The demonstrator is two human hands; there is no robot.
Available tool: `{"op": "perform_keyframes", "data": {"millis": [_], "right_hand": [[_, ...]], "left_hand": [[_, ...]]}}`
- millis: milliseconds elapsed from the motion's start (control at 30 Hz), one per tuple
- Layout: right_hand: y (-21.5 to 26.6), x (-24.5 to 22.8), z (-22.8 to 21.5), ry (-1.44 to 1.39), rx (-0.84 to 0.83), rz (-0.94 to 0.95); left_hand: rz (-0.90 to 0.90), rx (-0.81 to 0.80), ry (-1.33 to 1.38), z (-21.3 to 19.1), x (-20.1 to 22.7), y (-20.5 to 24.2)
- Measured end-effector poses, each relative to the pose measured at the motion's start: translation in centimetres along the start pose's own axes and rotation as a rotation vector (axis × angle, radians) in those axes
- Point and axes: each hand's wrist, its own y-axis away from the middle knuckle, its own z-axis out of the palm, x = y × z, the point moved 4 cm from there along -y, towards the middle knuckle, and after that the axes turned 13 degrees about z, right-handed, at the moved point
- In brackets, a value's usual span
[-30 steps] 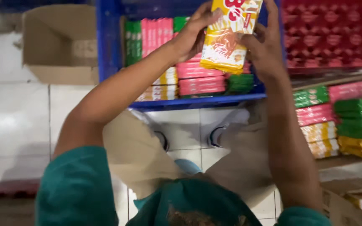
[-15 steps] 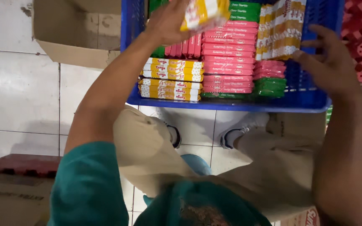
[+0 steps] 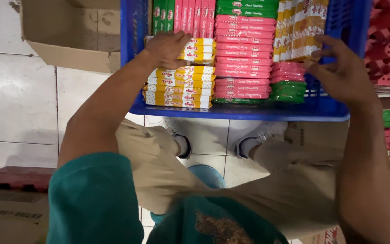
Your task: The person sits on a small stool and transfers stacks of packaged goods from a cardboard box into a blue plastic crate. They handle pink, green, and yellow packages, arranging them in neat rows inside the crate.
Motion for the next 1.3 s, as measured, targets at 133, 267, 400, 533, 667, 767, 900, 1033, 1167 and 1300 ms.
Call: {"op": "perform_keyframes", "data": {"millis": [133,267,400,533,667,767,900,1033,1167,1300], "right_hand": [[0.9,-0.7,-0.7,-0.009,0.0,0.075],[0.9,0.6,-1.2,-0.003,0.017,0.022],[1.4,0.7,-1.9,-0.029,-0.003,0.062],[0.7,3.3,-2.6,-0.027,0.065,0.004],[1.6,5.1,-3.5,-0.011,0.099,0.022],[1.4,8.4,-4.2,-0.081,0.158,0.018],[0.3,15.1,-5.3,-0.18,0.209,-0.155],[1.8,19.7,-7.3,-0.134,0.283,0.044],[2.1,28.0,-7.3,-0.389,0.287,0.272],[3.1,40.7,-5.7,-0.678,0.487,0.628]], "left_hand": [[-0.05,-0.088,0.119,-1.3,1.5,0.4],[-0.113,0.021,0.082,-0.6,2.4,-1.1],[-0.049,0.056,-0.036,2.6,4.6,-2.6],[-0.003,0.201,0.004,4.3,4.4,-2.6],[-0.013,0.192,-0.015,6.1,4.2,-2.7],[-0.001,0.219,-0.07,6.8,4.2,-3.2],[0.028,0.048,-0.051,5.1,7.2,-4.6],[0.362,0.429,0.036,3.8,13.5,-8.0],[0.496,0.372,0.266,0.3,22.6,-10.3],[0.615,0.388,-0.014,-2.2,29.4,-13.9]]}}
